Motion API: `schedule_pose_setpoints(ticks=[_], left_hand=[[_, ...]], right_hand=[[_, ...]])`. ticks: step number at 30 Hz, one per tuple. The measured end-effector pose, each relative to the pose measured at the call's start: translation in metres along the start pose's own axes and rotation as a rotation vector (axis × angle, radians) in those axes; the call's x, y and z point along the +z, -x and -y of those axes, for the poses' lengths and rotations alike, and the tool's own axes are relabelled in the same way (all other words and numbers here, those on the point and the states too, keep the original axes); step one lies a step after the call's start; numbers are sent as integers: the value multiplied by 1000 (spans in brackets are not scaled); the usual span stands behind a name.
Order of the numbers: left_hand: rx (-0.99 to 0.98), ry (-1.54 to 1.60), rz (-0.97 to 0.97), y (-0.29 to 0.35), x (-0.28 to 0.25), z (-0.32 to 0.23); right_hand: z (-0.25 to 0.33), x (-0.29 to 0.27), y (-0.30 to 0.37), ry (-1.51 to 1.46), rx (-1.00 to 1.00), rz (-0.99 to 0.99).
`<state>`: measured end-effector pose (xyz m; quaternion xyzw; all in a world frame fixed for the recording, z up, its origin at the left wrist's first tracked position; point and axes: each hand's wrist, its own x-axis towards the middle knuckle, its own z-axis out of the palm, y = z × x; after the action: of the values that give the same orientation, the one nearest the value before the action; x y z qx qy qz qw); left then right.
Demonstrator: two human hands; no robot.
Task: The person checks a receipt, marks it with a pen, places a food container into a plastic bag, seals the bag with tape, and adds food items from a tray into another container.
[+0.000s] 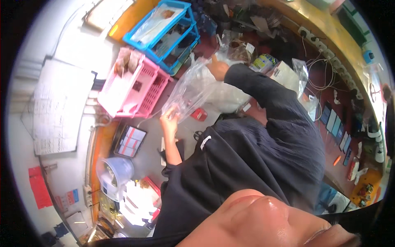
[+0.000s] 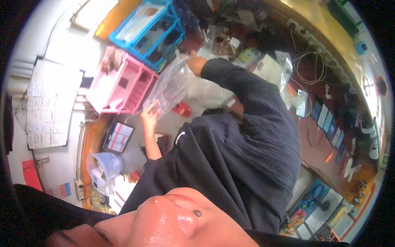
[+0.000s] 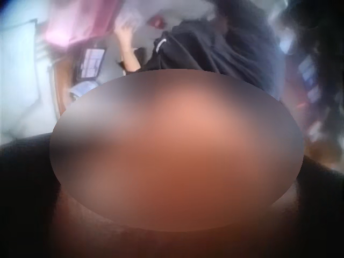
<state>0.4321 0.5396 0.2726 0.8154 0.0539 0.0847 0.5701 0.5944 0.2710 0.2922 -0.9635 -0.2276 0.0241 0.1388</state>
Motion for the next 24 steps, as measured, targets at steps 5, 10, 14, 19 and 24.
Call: schedule_pose_setpoints(ticks=[5, 10, 14, 19, 24], left_hand=[[-21, -882, -236, -10, 25, 59], [-160, -700, 48, 22, 30, 57], [-361, -637, 116, 30, 23, 34], [-513, -489, 94, 46, 28, -15], [-465, -492, 48, 64, 20, -6]], right_hand=[[-55, -42, -18, -429, -524, 399], [-297, -27, -87, -191, 304, -393], [-430, -4, -87, 60, 716, -360], [-468, 14, -93, 9, 689, -241], [-481, 18, -87, -86, 583, -207]])
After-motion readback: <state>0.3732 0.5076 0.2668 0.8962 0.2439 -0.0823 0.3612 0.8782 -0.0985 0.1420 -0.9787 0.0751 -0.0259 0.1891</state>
